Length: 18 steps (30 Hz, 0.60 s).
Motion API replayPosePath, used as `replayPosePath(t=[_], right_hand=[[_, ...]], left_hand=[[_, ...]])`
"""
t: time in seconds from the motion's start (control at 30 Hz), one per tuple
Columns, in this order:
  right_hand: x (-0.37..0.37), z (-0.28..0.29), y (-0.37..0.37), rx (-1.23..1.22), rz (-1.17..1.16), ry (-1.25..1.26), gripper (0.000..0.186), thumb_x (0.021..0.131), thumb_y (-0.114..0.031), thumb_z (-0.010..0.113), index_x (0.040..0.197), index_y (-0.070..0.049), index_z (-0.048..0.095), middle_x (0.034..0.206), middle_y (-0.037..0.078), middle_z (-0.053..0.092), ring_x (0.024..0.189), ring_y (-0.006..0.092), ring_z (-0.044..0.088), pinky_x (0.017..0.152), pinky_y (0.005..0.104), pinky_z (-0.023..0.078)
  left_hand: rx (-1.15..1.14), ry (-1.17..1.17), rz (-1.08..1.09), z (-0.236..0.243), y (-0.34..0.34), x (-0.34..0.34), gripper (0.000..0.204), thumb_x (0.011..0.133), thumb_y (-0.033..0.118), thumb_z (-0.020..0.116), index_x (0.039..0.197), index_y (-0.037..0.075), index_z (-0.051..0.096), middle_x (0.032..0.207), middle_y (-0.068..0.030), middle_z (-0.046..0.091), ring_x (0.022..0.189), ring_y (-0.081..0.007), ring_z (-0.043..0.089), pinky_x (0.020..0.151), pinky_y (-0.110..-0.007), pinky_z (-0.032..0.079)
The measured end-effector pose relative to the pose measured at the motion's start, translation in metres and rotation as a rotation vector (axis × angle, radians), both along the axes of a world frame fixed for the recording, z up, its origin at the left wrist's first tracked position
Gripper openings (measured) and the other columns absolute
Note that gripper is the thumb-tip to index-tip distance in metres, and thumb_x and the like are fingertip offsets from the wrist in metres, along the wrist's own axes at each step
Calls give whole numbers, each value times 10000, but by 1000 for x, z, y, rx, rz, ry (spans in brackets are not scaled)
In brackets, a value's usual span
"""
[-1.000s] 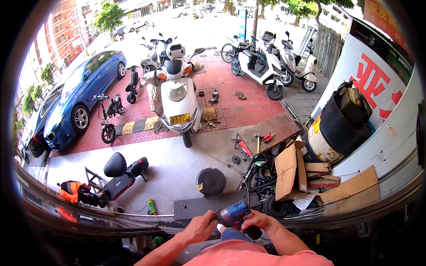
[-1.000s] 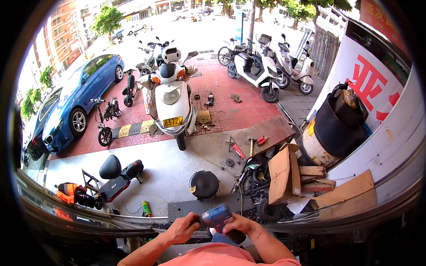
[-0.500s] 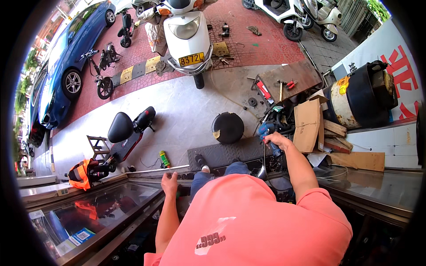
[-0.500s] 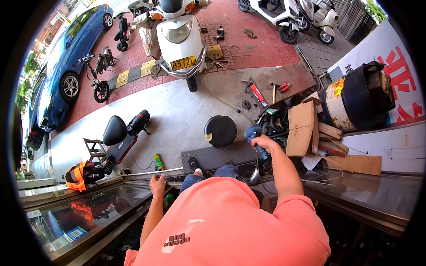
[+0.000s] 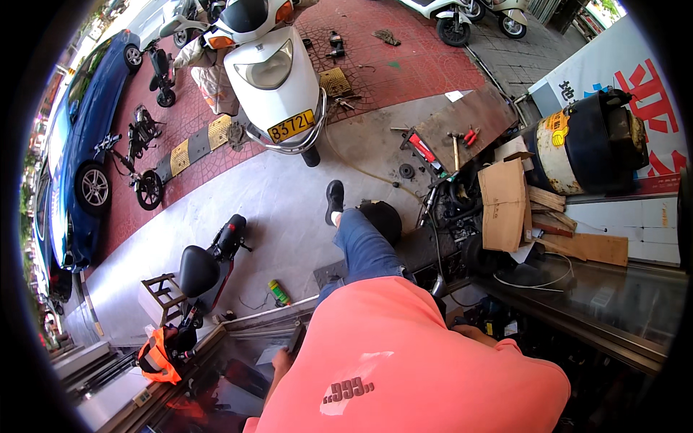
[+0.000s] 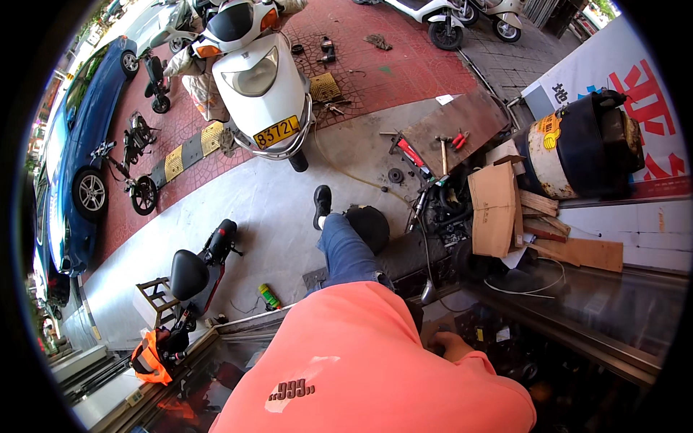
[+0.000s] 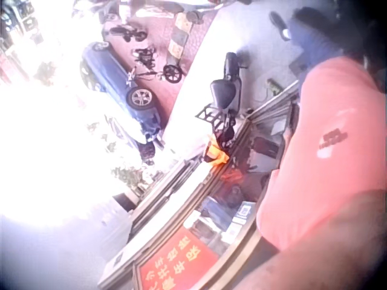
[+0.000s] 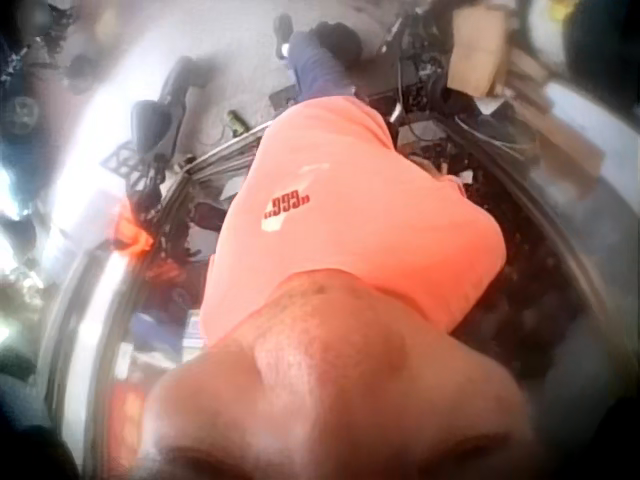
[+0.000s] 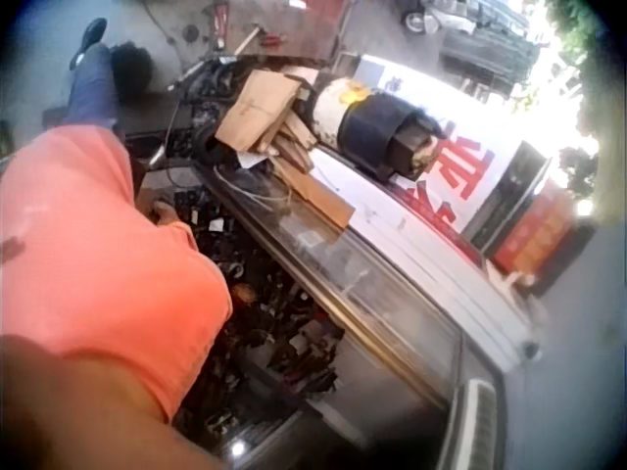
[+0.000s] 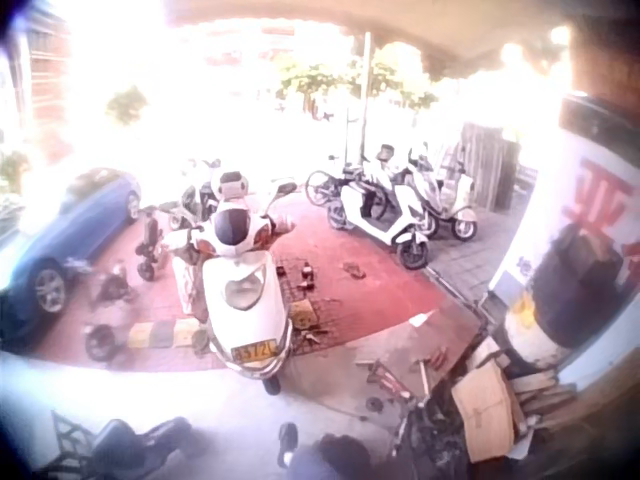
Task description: The person uses an impact driver to remove bolts from a motorcycle's side casing, pulls off the casing and internal metal components by hand, and walks into a shop.
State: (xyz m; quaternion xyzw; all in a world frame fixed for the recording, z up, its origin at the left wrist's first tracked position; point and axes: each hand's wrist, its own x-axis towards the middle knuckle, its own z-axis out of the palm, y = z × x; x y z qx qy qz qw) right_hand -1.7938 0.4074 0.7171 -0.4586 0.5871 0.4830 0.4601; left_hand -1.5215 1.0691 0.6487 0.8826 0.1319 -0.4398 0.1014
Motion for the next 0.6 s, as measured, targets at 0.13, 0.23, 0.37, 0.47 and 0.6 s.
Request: replayPosePath(t=[0.13, 0.23, 0.37, 0.47, 0.6], right_hand=[[134, -24, -65, -13, 79, -11, 408, 727, -191, 772, 1072, 25, 735, 1022, 218, 737, 905, 361, 723, 830, 443, 581], [233, -92, -124, -380, 99, -140, 536, 726, -234, 805, 1185, 25, 710, 1134, 228, 730, 1045, 368, 713, 920, 445, 570], [454, -84, -252, -601, 102, -444, 736, 735, -253, 787, 1394, -18, 561, 1294, 247, 677, 1236, 374, 649, 1049, 426, 501], [571, -20, -368, -832, 260, -582, 586, 757, -233, 752, 1270, -4, 583, 1026, 208, 737, 962, 364, 730, 868, 445, 554], [753, 152, -449, -1000, 257, -1008, 592, 807, -253, 745, 1313, -6, 564, 1012, 291, 723, 1012, 450, 710, 919, 506, 534]], left_hand=[[-348, -141, 1157, 45, -144, 200, 283, 897, 294, 700, 900, 18, 639, 533, -15, 382, 400, -161, 375, 396, -339, 313], [-519, -142, 1060, 23, -242, 362, 276, 903, 282, 694, 906, 10, 647, 538, -22, 399, 405, -158, 385, 395, -348, 320], [-383, -39, 879, -23, -362, 528, 281, 913, 277, 698, 959, 2, 660, 550, -28, 409, 414, -153, 399, 392, -348, 338], [-496, -54, 640, 19, -498, 633, 289, 899, 290, 721, 971, 15, 674, 614, -12, 476, 463, -149, 451, 398, -338, 386], [-388, -170, 385, 34, -588, 711, 362, 869, 317, 734, 1047, 1, 729, 699, -75, 613, 577, -199, 607, 449, -363, 496]])
